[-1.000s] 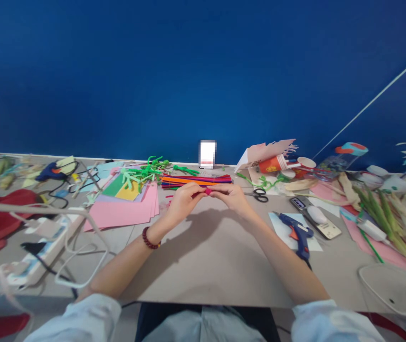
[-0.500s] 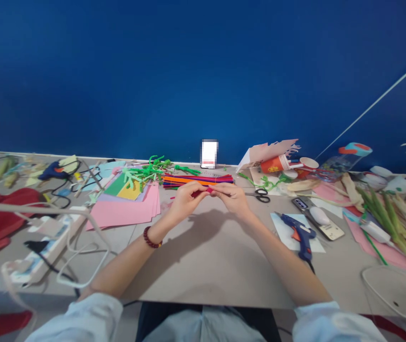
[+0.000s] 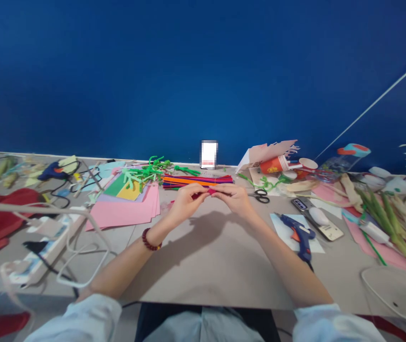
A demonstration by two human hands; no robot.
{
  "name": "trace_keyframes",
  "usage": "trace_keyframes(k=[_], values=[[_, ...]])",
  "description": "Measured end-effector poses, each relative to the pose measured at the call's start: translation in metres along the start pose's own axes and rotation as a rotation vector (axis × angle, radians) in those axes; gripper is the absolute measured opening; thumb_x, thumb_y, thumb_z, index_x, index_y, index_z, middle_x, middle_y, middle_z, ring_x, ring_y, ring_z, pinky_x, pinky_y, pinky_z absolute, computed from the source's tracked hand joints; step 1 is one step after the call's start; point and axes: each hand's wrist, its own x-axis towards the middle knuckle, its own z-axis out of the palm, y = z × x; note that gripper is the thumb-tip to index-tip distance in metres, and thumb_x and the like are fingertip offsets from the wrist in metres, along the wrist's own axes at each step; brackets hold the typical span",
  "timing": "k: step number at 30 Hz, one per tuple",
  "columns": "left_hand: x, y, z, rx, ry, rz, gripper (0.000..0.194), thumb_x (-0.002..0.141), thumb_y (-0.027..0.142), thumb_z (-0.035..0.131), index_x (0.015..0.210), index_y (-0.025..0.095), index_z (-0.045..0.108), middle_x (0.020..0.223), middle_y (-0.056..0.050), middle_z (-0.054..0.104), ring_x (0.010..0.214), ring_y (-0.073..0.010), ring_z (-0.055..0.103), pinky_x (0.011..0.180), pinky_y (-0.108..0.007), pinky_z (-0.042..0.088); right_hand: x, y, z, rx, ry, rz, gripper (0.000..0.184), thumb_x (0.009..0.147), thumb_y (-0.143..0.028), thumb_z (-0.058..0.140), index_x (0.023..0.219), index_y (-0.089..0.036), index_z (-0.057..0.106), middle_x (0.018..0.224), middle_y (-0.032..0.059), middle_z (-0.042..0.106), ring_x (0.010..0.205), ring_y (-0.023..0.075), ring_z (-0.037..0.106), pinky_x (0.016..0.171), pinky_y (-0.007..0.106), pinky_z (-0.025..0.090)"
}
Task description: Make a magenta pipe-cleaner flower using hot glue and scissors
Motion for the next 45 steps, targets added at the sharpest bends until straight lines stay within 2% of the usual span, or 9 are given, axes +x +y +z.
trace_keyframes(k=[9, 16, 22, 28, 38, 45], values=[[-0.001, -0.003, 0.0, -0.058, -0.004, -0.048, 0.015, 0.082, 0.028, 0.058, 0.078, 0.018, 0.069, 0.07, -0.003, 0.064, 0.062, -0.0124, 0.059, 0.054, -0.022, 0.046, -0.003, 0.002, 0.005, 0.024, 0.024, -0.012, 0.014, 0.078, -0.029, 0.067, 0.09, -0.027, 0.075, 0.091, 0.0034, 0.074, 0.084, 0.0196, 0.069, 0.078, 0.031, 0.055], [0.001, 0.0, -0.001, -0.108, -0.023, -0.093, 0.017, 0.081, 0.031, 0.06, 0.079, 0.017, 0.069, 0.073, -0.005, 0.065, 0.059, -0.0122, 0.059, 0.052, -0.022, 0.047, 0.0, -0.002, 0.001, 0.005, -0.001, 0.018, 0.015, 0.079, -0.031, 0.066, 0.091, -0.027, 0.074, 0.093, 0.0036, 0.073, 0.086, 0.0203, 0.068, 0.079, 0.032, 0.055], [0.003, 0.004, -0.005, -0.043, -0.022, -0.074, 0.016, 0.08, 0.03, 0.061, 0.074, 0.017, 0.069, 0.068, -0.004, 0.064, 0.062, -0.0132, 0.058, 0.053, -0.023, 0.046, 0.002, -0.009, -0.003, -0.049, -0.04, -0.066, 0.025, 0.077, -0.029, 0.068, 0.102, -0.027, 0.071, 0.095, 0.0039, 0.073, 0.084, 0.0191, 0.067, 0.079, 0.031, 0.054], [0.002, 0.008, -0.004, -0.03, 0.005, -0.046, 0.013, 0.079, 0.027, 0.062, 0.078, 0.017, 0.07, 0.077, -0.006, 0.068, 0.069, -0.0149, 0.061, 0.057, -0.024, 0.046, 0.002, -0.01, -0.002, -0.073, -0.034, -0.066, 0.02, 0.079, -0.028, 0.066, 0.097, -0.027, 0.073, 0.095, 0.0038, 0.073, 0.086, 0.0192, 0.067, 0.081, 0.031, 0.053], [0.001, 0.009, -0.003, -0.131, -0.025, -0.121, 0.016, 0.079, 0.029, 0.062, 0.075, 0.016, 0.069, 0.071, -0.005, 0.065, 0.063, -0.0128, 0.058, 0.052, -0.022, 0.046, -0.002, -0.008, 0.001, -0.107, 0.015, -0.166, 0.017, 0.082, -0.028, 0.062, 0.095, -0.028, 0.073, 0.092, 0.0017, 0.073, 0.083, 0.0194, 0.069, 0.078, 0.031, 0.055], [0.001, 0.005, -0.003, -0.141, -0.012, -0.1, 0.019, 0.079, 0.032, 0.061, 0.076, 0.016, 0.07, 0.071, -0.005, 0.065, 0.063, -0.013, 0.059, 0.053, -0.023, 0.047, -0.002, -0.01, 0.002, -0.085, 0.031, -0.152, 0.016, 0.082, -0.027, 0.063, 0.093, -0.029, 0.074, 0.092, 0.0009, 0.073, 0.083, 0.0197, 0.069, 0.079, 0.032, 0.056]])
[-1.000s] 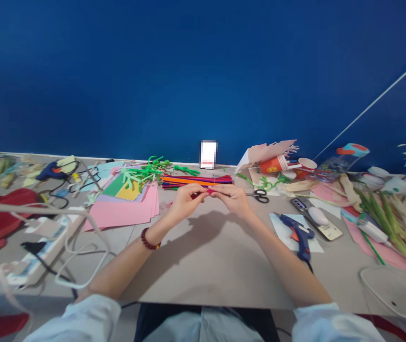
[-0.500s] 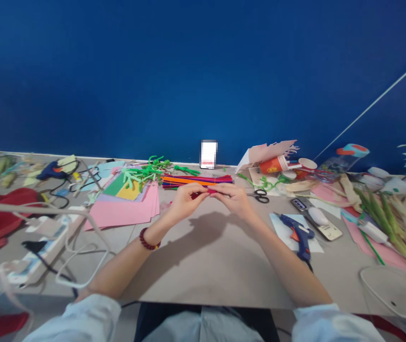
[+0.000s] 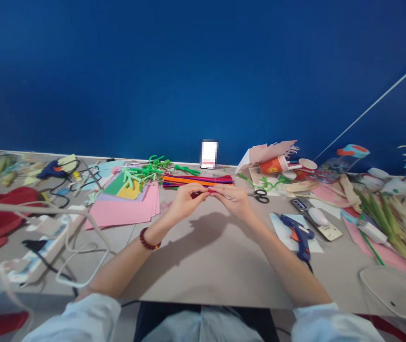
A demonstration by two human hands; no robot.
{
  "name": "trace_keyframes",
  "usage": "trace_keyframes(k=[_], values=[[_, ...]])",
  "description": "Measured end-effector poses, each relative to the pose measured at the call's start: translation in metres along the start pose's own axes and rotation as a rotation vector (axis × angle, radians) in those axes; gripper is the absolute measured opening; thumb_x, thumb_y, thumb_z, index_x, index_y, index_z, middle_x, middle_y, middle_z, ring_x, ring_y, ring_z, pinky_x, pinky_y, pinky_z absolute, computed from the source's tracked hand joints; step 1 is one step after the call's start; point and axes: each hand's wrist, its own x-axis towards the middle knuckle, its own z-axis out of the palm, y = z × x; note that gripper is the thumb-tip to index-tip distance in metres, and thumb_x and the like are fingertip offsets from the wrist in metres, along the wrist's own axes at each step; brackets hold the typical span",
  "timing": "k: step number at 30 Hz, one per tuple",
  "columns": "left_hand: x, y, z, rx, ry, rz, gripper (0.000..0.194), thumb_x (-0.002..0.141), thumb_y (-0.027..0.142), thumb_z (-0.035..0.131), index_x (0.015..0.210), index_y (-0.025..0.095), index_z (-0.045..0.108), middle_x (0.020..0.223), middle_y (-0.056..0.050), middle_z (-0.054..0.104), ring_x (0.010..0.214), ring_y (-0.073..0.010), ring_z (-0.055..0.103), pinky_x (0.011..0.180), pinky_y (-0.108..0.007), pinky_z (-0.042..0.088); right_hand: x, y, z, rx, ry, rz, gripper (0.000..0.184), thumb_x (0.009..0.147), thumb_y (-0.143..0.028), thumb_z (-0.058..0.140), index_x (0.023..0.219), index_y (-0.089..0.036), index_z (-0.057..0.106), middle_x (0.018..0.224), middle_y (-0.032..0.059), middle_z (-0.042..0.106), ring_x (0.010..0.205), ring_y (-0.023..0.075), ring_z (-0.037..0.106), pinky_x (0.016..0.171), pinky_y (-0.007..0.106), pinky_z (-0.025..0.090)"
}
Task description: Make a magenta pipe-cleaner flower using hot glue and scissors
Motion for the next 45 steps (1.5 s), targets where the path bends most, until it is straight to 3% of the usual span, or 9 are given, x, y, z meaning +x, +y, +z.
trace_keyframes(k=[5, 12, 24, 30, 34, 39, 45], values=[[0.001, -0.001, 0.0, -0.039, 0.036, -0.035, 0.015, 0.076, 0.029, 0.066, 0.079, 0.015, 0.071, 0.078, -0.007, 0.069, 0.069, -0.0152, 0.063, 0.06, -0.026, 0.051, 0.0, 0.002, 0.001, 0.043, 0.005, 0.062, 0.015, 0.08, -0.028, 0.064, 0.092, -0.028, 0.074, 0.094, 0.0016, 0.073, 0.086, 0.0195, 0.069, 0.081, 0.032, 0.055], [0.003, 0.002, 0.0, -0.096, 0.07, -0.097, 0.018, 0.073, 0.031, 0.069, 0.082, 0.015, 0.07, 0.082, -0.008, 0.071, 0.075, -0.0175, 0.065, 0.067, -0.029, 0.053, 0.0, 0.01, 0.004, 0.217, -0.01, 0.341, 0.029, 0.071, -0.031, 0.073, 0.099, -0.024, 0.072, 0.096, 0.0046, 0.073, 0.086, 0.0216, 0.069, 0.079, 0.033, 0.056], [-0.001, -0.015, 0.006, -0.125, 0.084, -0.133, 0.014, 0.071, 0.027, 0.069, 0.078, 0.014, 0.069, 0.077, -0.006, 0.069, 0.069, -0.0152, 0.064, 0.063, -0.026, 0.052, 0.001, 0.005, -0.001, 0.117, -0.031, 0.195, 0.015, 0.076, -0.028, 0.068, 0.09, -0.028, 0.075, 0.093, 0.0035, 0.073, 0.087, 0.0215, 0.068, 0.081, 0.034, 0.055], [-0.003, -0.016, 0.008, -0.085, 0.088, -0.068, 0.01, 0.072, 0.026, 0.068, 0.074, 0.016, 0.069, 0.077, -0.005, 0.069, 0.071, -0.0153, 0.064, 0.065, -0.026, 0.052, 0.001, 0.007, -0.001, 0.207, -0.067, 0.318, 0.013, 0.071, -0.028, 0.072, 0.083, -0.024, 0.076, 0.087, 0.0046, 0.074, 0.081, 0.021, 0.069, 0.075, 0.032, 0.056], [-0.003, -0.01, 0.008, -0.074, 0.088, -0.062, 0.012, 0.073, 0.028, 0.068, 0.074, 0.016, 0.069, 0.078, -0.006, 0.069, 0.072, -0.0163, 0.064, 0.064, -0.027, 0.052, 0.004, 0.004, -0.003, 0.287, -0.107, 0.421, 0.023, 0.067, -0.03, 0.074, 0.088, -0.02, 0.075, 0.089, 0.0062, 0.074, 0.083, 0.0217, 0.069, 0.076, 0.032, 0.056], [-0.001, -0.004, 0.007, -0.239, 0.011, -0.2, 0.017, 0.07, 0.031, 0.071, 0.076, 0.015, 0.069, 0.074, -0.005, 0.069, 0.067, -0.0151, 0.063, 0.062, -0.027, 0.051, 0.008, 0.001, -0.013, 0.433, -0.247, 0.541, 0.042, 0.067, -0.032, 0.074, 0.108, -0.022, 0.069, 0.099, 0.0058, 0.072, 0.085, 0.0206, 0.068, 0.08, 0.036, 0.056], [0.003, 0.0, 0.004, -0.472, -0.052, -0.301, 0.022, 0.068, 0.032, 0.073, 0.079, 0.015, 0.066, 0.076, -0.003, 0.068, 0.062, -0.0118, 0.061, 0.064, -0.027, 0.051, 0.012, -0.004, -0.021, 0.518, -0.186, 0.526, 0.022, 0.073, -0.033, 0.07, 0.09, -0.021, 0.073, 0.09, 0.0046, 0.071, 0.078, 0.0175, 0.068, 0.076, 0.035, 0.057]])
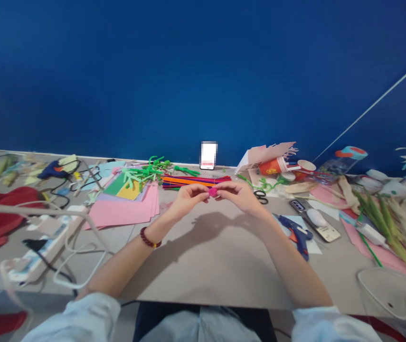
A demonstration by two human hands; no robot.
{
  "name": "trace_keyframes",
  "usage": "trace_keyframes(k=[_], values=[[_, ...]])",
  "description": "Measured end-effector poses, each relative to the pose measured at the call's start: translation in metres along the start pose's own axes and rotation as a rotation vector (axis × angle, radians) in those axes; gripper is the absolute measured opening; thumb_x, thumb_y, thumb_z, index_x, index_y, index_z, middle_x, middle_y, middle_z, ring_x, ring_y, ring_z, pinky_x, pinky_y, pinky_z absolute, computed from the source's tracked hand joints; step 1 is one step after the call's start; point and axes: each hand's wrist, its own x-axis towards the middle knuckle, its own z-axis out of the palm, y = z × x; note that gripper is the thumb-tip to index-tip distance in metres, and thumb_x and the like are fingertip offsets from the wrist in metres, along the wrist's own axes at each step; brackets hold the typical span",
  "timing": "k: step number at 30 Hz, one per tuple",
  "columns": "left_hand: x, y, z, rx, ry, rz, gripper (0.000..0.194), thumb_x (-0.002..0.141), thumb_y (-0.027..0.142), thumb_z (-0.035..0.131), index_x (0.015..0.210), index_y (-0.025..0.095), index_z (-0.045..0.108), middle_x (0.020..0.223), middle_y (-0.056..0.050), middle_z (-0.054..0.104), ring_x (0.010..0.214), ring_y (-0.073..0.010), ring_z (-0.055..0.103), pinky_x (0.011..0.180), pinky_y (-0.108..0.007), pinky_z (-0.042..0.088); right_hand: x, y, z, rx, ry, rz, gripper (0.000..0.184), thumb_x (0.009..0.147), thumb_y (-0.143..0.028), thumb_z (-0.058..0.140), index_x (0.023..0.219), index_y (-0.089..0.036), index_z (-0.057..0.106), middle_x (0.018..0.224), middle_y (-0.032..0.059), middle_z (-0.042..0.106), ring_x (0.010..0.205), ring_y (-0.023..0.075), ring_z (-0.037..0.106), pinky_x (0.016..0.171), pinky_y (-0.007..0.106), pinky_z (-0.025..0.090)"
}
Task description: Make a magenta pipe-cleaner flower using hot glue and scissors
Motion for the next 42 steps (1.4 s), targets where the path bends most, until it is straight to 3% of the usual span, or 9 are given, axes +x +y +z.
trace_keyframes(k=[4, 8, 11, 15, 18, 25, 33, 42], values=[[0.001, -0.003, -0.001, 0.058, -0.038, 0.048, 0.022, 0.073, 0.034, 0.069, 0.084, 0.015, 0.066, 0.077, -0.004, 0.068, 0.071, -0.0148, 0.062, 0.071, -0.029, 0.05, -0.002, -0.002, 0.007, -0.045, 0.04, -0.036, 0.021, 0.071, -0.033, 0.072, 0.087, -0.019, 0.071, 0.086, 0.0045, 0.07, 0.074, 0.0165, 0.067, 0.072, 0.033, 0.057], [0.001, -0.006, -0.002, 0.289, 0.093, 0.239, 0.018, 0.077, 0.032, 0.065, 0.088, 0.018, 0.067, 0.092, -0.007, 0.068, 0.091, -0.0186, 0.061, 0.085, -0.033, 0.046, -0.005, -0.003, 0.015, -0.182, 0.146, -0.181, 0.019, 0.074, -0.034, 0.069, 0.085, -0.019, 0.068, 0.086, 0.0051, 0.067, 0.075, 0.0164, 0.065, 0.07, 0.031, 0.056], [-0.002, -0.007, -0.001, 0.404, 0.167, 0.336, 0.015, 0.08, 0.03, 0.062, 0.089, 0.018, 0.066, 0.092, -0.007, 0.067, 0.09, -0.018, 0.06, 0.083, -0.031, 0.046, -0.007, -0.001, 0.021, -0.331, 0.208, -0.301, 0.015, 0.077, -0.033, 0.066, 0.084, -0.02, 0.066, 0.084, 0.0054, 0.066, 0.077, 0.0167, 0.064, 0.068, 0.029, 0.056], [-0.007, -0.008, 0.002, 0.34, 0.128, 0.291, 0.018, 0.084, 0.029, 0.056, 0.095, 0.018, 0.064, 0.093, -0.007, 0.067, 0.079, -0.0149, 0.062, 0.069, -0.026, 0.05, -0.008, 0.003, 0.026, -0.429, 0.256, -0.386, 0.012, 0.08, -0.032, 0.063, 0.084, -0.02, 0.065, 0.083, 0.0049, 0.066, 0.076, 0.0163, 0.063, 0.066, 0.027, 0.055], [-0.009, -0.009, 0.005, 0.279, 0.08, 0.274, 0.023, 0.082, 0.028, 0.059, 0.102, 0.017, 0.062, 0.098, -0.008, 0.066, 0.079, -0.0146, 0.064, 0.069, -0.026, 0.053, -0.008, 0.006, 0.026, -0.471, 0.295, -0.44, 0.009, 0.081, -0.03, 0.062, 0.084, -0.021, 0.064, 0.081, 0.0043, 0.065, 0.076, 0.0164, 0.063, 0.065, 0.027, 0.054], [-0.008, -0.009, 0.004, 0.353, 0.086, 0.381, 0.022, 0.081, 0.027, 0.062, 0.1, 0.018, 0.064, 0.097, -0.007, 0.067, 0.085, -0.0158, 0.064, 0.075, -0.028, 0.054, -0.008, 0.002, 0.021, -0.54, 0.218, -0.479, 0.01, 0.084, -0.026, 0.059, 0.09, -0.022, 0.066, 0.086, 0.004, 0.069, 0.078, 0.0158, 0.064, 0.069, 0.027, 0.054], [-0.01, -0.006, 0.002, 0.508, 0.108, 0.51, 0.02, 0.082, 0.025, 0.06, 0.1, 0.019, 0.064, 0.096, -0.007, 0.068, 0.083, -0.0148, 0.064, 0.072, -0.027, 0.055, -0.006, 0.0, 0.021, -0.556, 0.244, -0.575, 0.008, 0.082, -0.021, 0.06, 0.085, -0.022, 0.068, 0.084, 0.0048, 0.07, 0.08, 0.0172, 0.064, 0.074, 0.031, 0.054], [-0.012, 0.001, 0.002, 0.587, 0.104, 0.578, 0.023, 0.084, 0.022, 0.058, 0.106, 0.019, 0.063, 0.1, -0.008, 0.068, 0.087, -0.0152, 0.064, 0.077, -0.029, 0.055, -0.008, -0.002, 0.022, -0.565, 0.265, -0.543, 0.01, 0.082, -0.022, 0.056, 0.085, -0.022, 0.066, 0.084, 0.0048, 0.069, 0.077, 0.0162, 0.064, 0.066, 0.027, 0.054]])
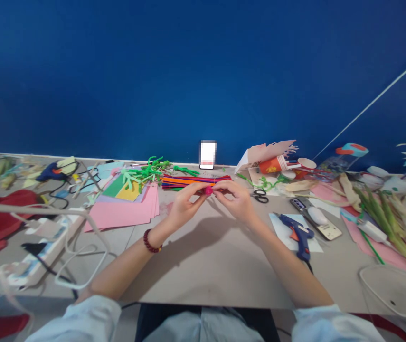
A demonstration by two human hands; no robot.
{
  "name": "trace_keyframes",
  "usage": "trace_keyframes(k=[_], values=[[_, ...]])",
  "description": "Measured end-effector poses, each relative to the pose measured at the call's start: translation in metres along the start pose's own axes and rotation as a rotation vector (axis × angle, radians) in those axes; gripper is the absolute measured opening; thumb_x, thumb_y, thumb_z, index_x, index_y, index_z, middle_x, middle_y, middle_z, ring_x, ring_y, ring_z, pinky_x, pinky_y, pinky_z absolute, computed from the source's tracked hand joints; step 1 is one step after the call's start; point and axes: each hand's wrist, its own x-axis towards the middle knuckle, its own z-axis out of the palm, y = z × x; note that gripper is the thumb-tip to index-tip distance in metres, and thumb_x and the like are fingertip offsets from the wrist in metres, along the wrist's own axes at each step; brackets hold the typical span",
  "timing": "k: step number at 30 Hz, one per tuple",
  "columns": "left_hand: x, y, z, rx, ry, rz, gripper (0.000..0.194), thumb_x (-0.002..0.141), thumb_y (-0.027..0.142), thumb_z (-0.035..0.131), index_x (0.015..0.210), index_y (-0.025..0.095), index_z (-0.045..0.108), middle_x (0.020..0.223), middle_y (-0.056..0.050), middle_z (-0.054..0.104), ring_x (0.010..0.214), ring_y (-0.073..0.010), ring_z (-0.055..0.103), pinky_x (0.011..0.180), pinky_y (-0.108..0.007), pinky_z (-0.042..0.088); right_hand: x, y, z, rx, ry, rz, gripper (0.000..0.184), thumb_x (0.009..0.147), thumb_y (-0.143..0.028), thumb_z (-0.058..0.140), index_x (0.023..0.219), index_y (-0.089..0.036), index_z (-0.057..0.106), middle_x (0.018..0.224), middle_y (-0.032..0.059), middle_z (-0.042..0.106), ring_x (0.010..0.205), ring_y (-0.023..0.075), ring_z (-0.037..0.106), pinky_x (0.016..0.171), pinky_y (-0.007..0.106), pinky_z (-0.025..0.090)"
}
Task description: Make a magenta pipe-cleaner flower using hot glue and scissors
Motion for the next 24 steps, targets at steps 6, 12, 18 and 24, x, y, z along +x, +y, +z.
trace_keyframes(k=[6, 12, 18, 24], values=[[-0.0009, 0.0003, -0.0006, 0.055, -0.014, 0.074, 0.022, 0.084, 0.023, 0.056, 0.105, 0.021, 0.063, 0.098, -0.008, 0.068, 0.088, -0.0171, 0.063, 0.078, -0.032, 0.054, 0.0011, -0.0032, -0.0041, 0.032, -0.031, -0.045, 0.01, 0.082, -0.021, 0.056, 0.085, -0.023, 0.066, 0.084, 0.0049, 0.069, 0.08, 0.0175, 0.064, 0.073, 0.032, 0.054], [-0.0001, 0.001, -0.0017, 0.043, 0.003, 0.069, 0.02, 0.083, 0.021, 0.058, 0.102, 0.021, 0.065, 0.097, -0.008, 0.068, 0.087, -0.0169, 0.063, 0.076, -0.031, 0.052, 0.0014, -0.0019, -0.004, 0.044, -0.063, -0.065, 0.008, 0.081, -0.025, 0.06, 0.086, -0.023, 0.066, 0.086, 0.0059, 0.069, 0.082, 0.0184, 0.064, 0.073, 0.033, 0.054], [0.0001, 0.0042, -0.002, 0.081, -0.01, 0.028, 0.019, 0.082, 0.023, 0.06, 0.1, 0.02, 0.065, 0.094, -0.008, 0.068, 0.081, -0.0165, 0.061, 0.072, -0.031, 0.05, 0.0024, -0.0009, -0.003, 0.035, -0.049, -0.08, 0.008, 0.083, -0.022, 0.058, 0.085, -0.022, 0.065, 0.084, 0.0055, 0.068, 0.078, 0.0171, 0.063, 0.072, 0.031, 0.053], [0.0035, 0.0045, -0.0042, 0.033, -0.052, -0.025, 0.016, 0.08, 0.026, 0.062, 0.096, 0.021, 0.067, 0.09, -0.007, 0.068, 0.087, -0.0191, 0.059, 0.081, -0.035, 0.047, 0.0022, -0.0023, -0.0051, 0.064, -0.109, 0.007, 0.008, 0.082, -0.02, 0.056, 0.085, -0.021, 0.063, 0.082, 0.004, 0.066, 0.071, 0.0145, 0.06, 0.067, 0.028, 0.052]])
